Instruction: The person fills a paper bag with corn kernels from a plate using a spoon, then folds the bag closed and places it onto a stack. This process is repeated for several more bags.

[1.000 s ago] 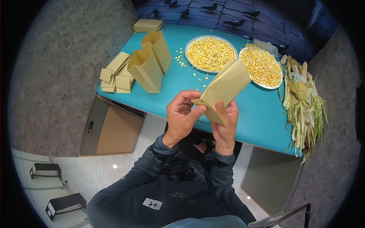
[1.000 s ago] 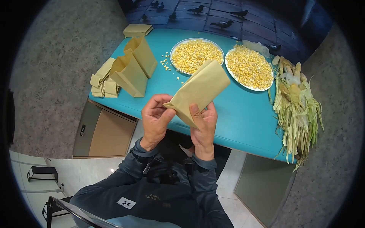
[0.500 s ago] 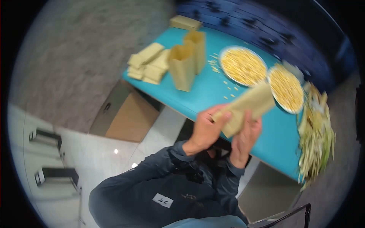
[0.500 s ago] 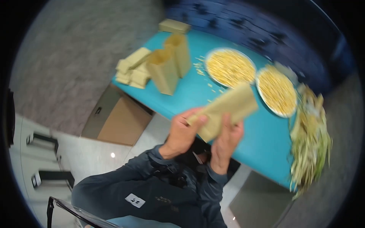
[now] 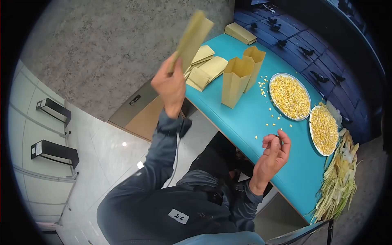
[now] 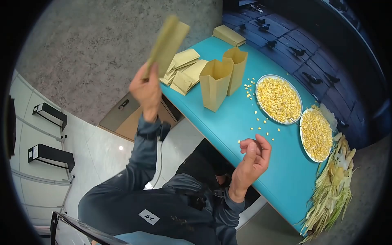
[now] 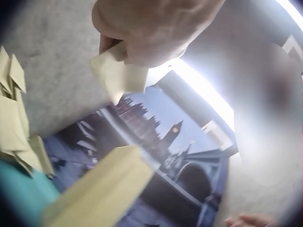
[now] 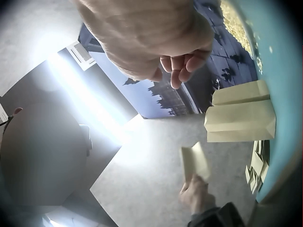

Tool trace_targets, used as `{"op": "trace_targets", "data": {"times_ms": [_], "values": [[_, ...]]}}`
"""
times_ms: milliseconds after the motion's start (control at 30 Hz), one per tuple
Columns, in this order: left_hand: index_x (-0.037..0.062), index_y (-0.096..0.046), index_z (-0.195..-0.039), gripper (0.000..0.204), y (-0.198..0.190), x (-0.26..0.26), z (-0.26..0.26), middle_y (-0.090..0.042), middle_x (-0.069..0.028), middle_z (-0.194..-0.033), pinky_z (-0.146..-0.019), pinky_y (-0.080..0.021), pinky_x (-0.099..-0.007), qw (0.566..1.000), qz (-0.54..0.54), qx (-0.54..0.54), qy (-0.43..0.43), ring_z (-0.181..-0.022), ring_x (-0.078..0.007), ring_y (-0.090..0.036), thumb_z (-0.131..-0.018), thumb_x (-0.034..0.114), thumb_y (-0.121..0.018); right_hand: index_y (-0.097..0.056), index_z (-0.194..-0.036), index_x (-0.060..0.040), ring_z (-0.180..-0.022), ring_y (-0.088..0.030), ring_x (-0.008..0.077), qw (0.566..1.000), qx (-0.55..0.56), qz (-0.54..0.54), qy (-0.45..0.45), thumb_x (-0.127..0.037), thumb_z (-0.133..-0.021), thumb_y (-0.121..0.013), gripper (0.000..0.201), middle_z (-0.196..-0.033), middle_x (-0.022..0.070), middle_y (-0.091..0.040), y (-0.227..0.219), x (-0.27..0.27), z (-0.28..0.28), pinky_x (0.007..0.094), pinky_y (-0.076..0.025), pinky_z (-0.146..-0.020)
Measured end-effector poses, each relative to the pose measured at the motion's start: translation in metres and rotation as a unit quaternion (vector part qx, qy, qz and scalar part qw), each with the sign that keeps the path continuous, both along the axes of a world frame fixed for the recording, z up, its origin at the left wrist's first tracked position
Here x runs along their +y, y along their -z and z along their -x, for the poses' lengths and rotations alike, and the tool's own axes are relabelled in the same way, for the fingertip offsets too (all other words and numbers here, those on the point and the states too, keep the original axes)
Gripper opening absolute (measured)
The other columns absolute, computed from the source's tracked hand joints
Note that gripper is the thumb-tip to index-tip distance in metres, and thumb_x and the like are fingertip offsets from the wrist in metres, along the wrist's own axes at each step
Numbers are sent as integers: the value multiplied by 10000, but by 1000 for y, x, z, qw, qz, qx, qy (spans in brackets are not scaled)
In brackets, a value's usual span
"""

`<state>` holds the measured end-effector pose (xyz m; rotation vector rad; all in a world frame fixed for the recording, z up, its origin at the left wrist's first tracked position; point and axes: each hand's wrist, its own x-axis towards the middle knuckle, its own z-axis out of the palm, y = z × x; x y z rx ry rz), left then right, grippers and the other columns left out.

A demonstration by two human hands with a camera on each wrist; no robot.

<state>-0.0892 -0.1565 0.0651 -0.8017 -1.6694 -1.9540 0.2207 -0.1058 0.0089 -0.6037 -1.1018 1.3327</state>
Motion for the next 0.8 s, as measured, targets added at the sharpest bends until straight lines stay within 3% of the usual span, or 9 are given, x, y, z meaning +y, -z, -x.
{"op": "trace_targets", "data": {"times_ms": [33, 67, 133, 167, 233, 267, 400, 633, 800], "values": [[-3, -778, -1208, 240, 14, 12, 15, -815, -160, -1127, -870, -591, -331, 992, 66, 97, -54, -979, -232, -781, -977, 63, -773, -611, -1315, 14, -851, -634, 123, 1000, -3, -2, 2, -141, -1083, -656, 282, -927, 97, -735, 0, -2, 3, 282, -473, -760], [-3, -778, -1208, 240, 35, 21, 29, -815, -160, -1127, -870, -591, -331, 992, 63, 95, -53, -979, -232, -781, -977, 63, -773, -614, -1301, 13, -835, -635, 121, 1000, -10, 5, -6, -144, -1079, -663, 277, -901, 93, -729, 1, -3, 7, 278, -474, -758], [43, -770, -1247, 324, 75, 38, 51, -782, -227, -1157, -920, -596, -397, 944, 258, 207, 1, -1059, -374, -770, -923, 47, -754, -618, -1288, 13, -819, -636, 120, 1000, -16, 10, -12, -147, -1074, -671, 272, -876, 89, -723, 1, -3, 11, 273, -475, -756], [43, -770, -1247, 324, 80, 39, 51, -782, -227, -1157, -920, -596, -397, 945, 255, 207, 4, -1059, -374, -770, -923, 47, -754, -623, -1274, 13, -802, -638, 119, 1000, -23, 10, -10, -144, -1069, -678, 263, -861, 87, -718, 0, -3, 11, 269, -477, -748], [26, -752, -1261, 363, 96, 40, 47, -741, -272, -1203, -970, -583, -447, 832, 506, 228, 11, -1159, -465, -695, -906, 99, -755, -628, -1260, 13, -786, -640, 119, 999, -33, 9, -1, -141, -1065, -684, 255, -847, 85, -712, -2, -2, 8, 265, -478, -741], [30, -704, -1354, 465, 83, 41, 40, -695, -277, -1351, -1097, -520, -485, 769, 617, 156, 68, -1313, -445, -633, -941, 230, -776, -634, -1245, 13, -780, -644, 120, 999, -41, 15, 3, -129, -1061, -686, 238, -842, 84, -710, -3, -2, 6, 260, -481, -732], [69, -581, -1528, 715, 98, 30, 30, -570, -271, -1555, -1264, -345, -556, 842, 483, 234, 60, -1500, -422, -488, -936, 392, -817, -655, -1184, 12, -753, -650, 120, 997, -75, 25, 19, -95, -1051, -687, 174, -811, 78, -702, -8, -3, 1, 254, -490, -716], [98, -632, -1497, 707, 99, 39, 33, -576, -266, -1541, -1184, -364, -561, 855, 479, 197, 37, -1438, -449, -521, -895, 402, -846, -672, -1123, 6, -727, -653, 124, 996, -86, 31, -4, -78, -1044, -693, 117, -769, 63, -687, -12, -11, 11, 255, -494, -713], [68, -742, -1321, 572, 90, 36, 32, -633, -204, -1476, -1040, -418, -524, 860, 479, 174, 18, -1322, -389, -586, -866, 391, -867, -674, -1122, 3, -721, -650, 120, 997, -70, 41, -15, -57, -1040, -690, 103, -774, 58, -687, -2, -11, 15, 253, -486, -699]]}}
